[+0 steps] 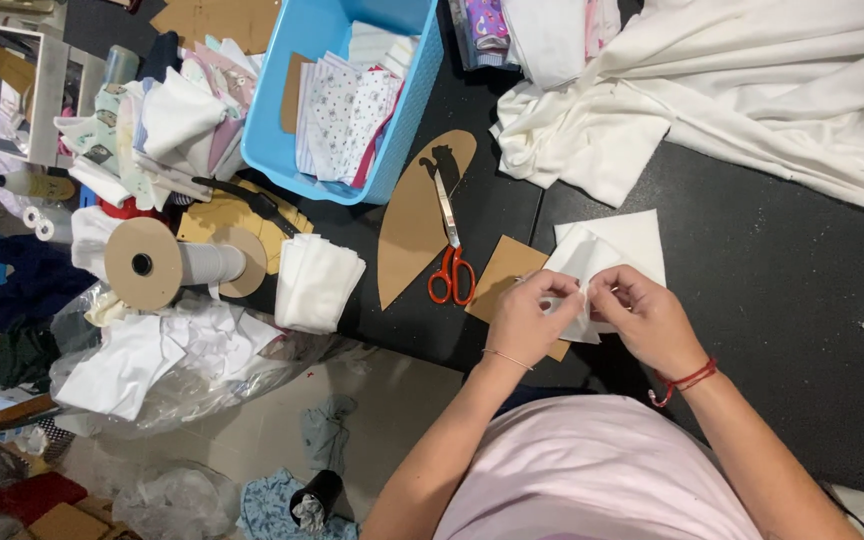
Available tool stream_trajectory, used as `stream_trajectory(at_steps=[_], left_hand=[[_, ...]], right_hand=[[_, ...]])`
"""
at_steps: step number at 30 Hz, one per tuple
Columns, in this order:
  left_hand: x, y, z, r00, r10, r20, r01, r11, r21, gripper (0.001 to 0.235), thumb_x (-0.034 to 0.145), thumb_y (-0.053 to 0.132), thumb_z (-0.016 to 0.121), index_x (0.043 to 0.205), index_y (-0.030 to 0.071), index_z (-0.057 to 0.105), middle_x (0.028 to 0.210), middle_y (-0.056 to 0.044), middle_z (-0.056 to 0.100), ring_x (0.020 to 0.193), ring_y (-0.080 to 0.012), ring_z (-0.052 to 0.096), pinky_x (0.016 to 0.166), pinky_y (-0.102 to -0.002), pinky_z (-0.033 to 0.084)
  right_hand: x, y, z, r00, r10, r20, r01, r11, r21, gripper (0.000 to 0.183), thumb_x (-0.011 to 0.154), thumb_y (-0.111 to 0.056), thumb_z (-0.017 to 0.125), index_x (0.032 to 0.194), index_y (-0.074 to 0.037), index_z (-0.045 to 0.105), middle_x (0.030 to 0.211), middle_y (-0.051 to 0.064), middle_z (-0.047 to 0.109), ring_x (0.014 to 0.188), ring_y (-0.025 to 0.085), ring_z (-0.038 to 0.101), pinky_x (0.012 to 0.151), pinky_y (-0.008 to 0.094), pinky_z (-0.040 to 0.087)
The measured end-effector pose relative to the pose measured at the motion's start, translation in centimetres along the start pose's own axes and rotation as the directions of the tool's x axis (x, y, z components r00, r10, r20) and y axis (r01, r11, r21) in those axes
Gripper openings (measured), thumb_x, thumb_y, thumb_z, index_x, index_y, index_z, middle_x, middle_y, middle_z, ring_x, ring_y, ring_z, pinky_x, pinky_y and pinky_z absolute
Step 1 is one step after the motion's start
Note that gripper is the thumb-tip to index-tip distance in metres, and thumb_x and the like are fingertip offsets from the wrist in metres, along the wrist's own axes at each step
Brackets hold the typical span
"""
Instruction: Marking and cutting fabric squares using a template and an electric rotary cutter
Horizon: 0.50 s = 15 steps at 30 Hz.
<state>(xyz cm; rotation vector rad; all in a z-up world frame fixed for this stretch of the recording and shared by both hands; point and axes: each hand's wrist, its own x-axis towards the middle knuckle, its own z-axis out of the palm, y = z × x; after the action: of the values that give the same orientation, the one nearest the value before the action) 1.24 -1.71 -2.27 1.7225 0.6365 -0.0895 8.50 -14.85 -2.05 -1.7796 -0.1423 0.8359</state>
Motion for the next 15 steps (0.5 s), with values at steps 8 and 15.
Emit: stream_trajectory(at_steps=[8, 15], left_hand=[[0.9, -5.7, -1.3, 0.919, -0.374, 0.124, 0.311, 0.498, -0.809, 0.014, 0.075, 0.021, 0.048, 0.085, 0.013, 0.042, 0.075, 0.004, 0.041, 0.067, -0.0048, 0.045, 0.065, -0.018, 0.045], [0.4, -2.5, -1.0, 0.875, -0.442, -0.196, 0.217, 0.722, -0.657, 0.022, 0.073, 0.016, 0.058, 0.085, 0.012, 0.040, 0.071, 0.003, 0.031, 0.066, -0.0093, 0.038, 0.055, -0.018, 0.032]], right_hand=[[0.8, 0.3, -2.9, 0.987, 0.069, -0.147, -0.062, 0.997, 0.054, 0.006, 0.082, -0.007, 0.048, 0.086, -0.005, 0.052, 0.062, 0.007, 0.051, 0.060, 0.012, 0.048, 0.055, 0.022, 0.042], [2.7, 4.7, -3.2, 0.923, 0.191, -0.335, -0.196, 0.980, 0.021, 0.030, 0.077, -0.022, 0.065, 0.096, -0.004, 0.050, 0.073, 0.012, 0.054, 0.068, 0.019, 0.055, 0.063, 0.031, 0.048]])
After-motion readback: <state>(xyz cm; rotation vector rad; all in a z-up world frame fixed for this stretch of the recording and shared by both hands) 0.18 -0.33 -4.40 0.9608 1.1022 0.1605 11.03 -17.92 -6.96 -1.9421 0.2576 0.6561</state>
